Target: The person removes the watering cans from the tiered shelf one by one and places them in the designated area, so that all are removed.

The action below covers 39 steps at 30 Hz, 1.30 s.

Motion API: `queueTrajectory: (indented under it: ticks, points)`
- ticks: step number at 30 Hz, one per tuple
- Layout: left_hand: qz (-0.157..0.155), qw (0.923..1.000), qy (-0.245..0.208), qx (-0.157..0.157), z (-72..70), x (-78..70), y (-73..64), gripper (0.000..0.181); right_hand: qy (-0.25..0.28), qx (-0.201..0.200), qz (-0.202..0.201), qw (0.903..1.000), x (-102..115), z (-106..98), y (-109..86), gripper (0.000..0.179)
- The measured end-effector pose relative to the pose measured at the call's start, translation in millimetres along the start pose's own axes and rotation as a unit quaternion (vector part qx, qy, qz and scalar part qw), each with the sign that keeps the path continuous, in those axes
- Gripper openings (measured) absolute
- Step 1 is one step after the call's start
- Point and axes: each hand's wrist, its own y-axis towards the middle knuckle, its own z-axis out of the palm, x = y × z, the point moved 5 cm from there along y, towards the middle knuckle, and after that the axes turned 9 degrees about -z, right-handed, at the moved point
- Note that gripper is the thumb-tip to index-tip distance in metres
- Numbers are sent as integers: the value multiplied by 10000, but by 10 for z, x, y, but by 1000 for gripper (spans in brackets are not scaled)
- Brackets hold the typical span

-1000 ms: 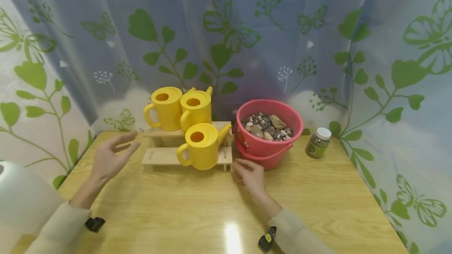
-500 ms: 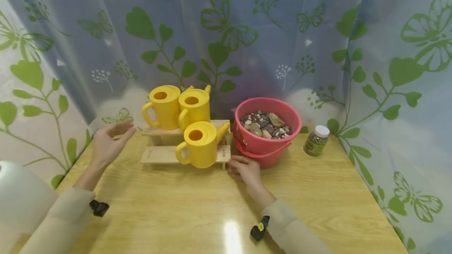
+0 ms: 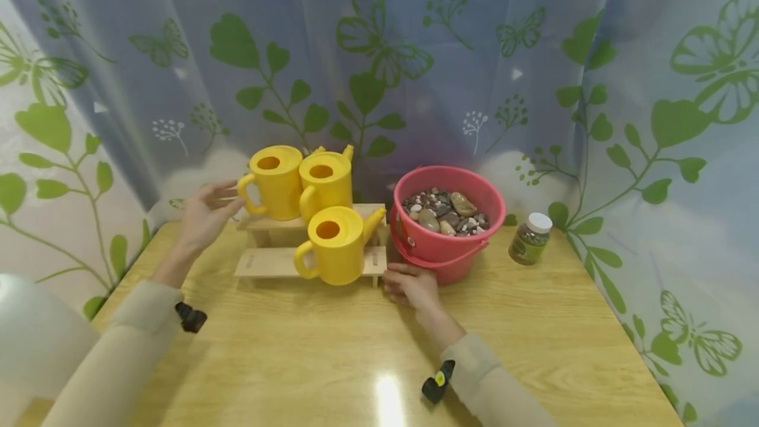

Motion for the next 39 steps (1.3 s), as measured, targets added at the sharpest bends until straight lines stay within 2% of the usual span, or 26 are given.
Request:
queueTrajectory:
  ticks: [6,11,14,17,23,27,31,35,37,39]
  points:
    - [132,9996,-216,121,62,-34,31,43,-122,113,108,9998,-8,-5,27,38]
    - [50,9979,-536,370,93,-56,23,40,-266,102,181,9994,-15,-19,63,33]
    - [21,9967,-692,435,76,-59,-6,39,-310,105,216,9992,-12,-24,74,33]
    - [118,9955,-860,370,12,-58,-53,38,-309,109,212,9992,-9,-28,79,34]
    - [252,9898,-1392,-165,-251,-23,-192,28,-310,119,191,9993,-9,-31,85,34]
    - [107,9826,-1658,-829,-466,46,-280,21,-321,136,195,9992,-12,-37,85,34]
    - [-326,9706,-1950,-1373,-638,165,-349,21,-327,150,180,9992,-7,-39,82,34]
    - [-769,9595,-2187,-1598,-713,362,-406,23,-351,143,174,9991,2,-35,81,33]
    - [-899,9603,-2029,-1689,-704,482,-442,24,-357,131,181,9991,1,-36,81,33]
    - [-890,9651,-1761,-1722,-661,588,-482,25,-354,121,187,9991,1,-36,79,33]
